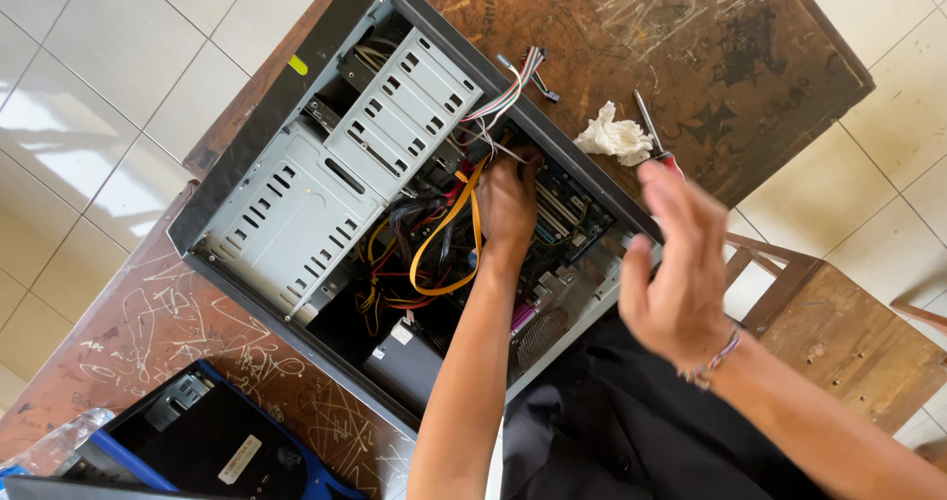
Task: The person connects several small front-panel wires to the motherboard inside an open desktop computer case. They handle individual connectors, align them with pins, and press them into place on the board.
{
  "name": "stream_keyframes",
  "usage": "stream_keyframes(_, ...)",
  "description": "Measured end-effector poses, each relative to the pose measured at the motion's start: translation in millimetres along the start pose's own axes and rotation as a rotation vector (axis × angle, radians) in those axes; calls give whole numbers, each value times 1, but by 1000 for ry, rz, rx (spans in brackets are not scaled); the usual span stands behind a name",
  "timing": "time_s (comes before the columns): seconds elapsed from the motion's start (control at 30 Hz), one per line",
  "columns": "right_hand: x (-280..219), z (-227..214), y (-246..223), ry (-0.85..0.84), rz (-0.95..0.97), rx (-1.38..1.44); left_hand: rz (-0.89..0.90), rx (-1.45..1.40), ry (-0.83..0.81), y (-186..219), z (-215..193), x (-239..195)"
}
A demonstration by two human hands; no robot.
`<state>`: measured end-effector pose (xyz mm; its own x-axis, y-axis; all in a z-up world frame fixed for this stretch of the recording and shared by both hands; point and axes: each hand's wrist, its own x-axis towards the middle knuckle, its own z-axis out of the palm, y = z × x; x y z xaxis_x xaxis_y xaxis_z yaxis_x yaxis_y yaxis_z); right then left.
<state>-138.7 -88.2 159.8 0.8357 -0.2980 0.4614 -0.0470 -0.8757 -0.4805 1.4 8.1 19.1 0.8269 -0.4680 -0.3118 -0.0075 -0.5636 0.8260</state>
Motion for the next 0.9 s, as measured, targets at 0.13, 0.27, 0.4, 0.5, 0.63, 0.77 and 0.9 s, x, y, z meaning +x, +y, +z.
stream_keyframes(0.13, -10, 8, 24, -20, 93, -21, 32, 43, 11, -11, 6, 6)
stream_keyframes(0.27, -27, 24, 23, -12, 149, 55, 36, 25, 2, -17, 6, 8)
stream_keyframes(0.4, -30, 27, 24, 10, 131, 79, -10, 55, 26, -15, 7, 8)
stream_keyframes(0.5, -31, 29, 26, 31, 128, 104, -67, 33, 34, -4, 3, 4)
stream_keyframes(0.63, -32, 31, 28, 37, 96, 105, -119, 21, 48, 0, 3, 7)
stream_keyframes(0.77, -32, 30, 29, 35, 104, 117, -183, -38, 73, -1, 8, 11)
stream_keyframes(0.9, -33, 31, 29, 42, 106, 131, -234, -12, 77, -2, 11, 14)
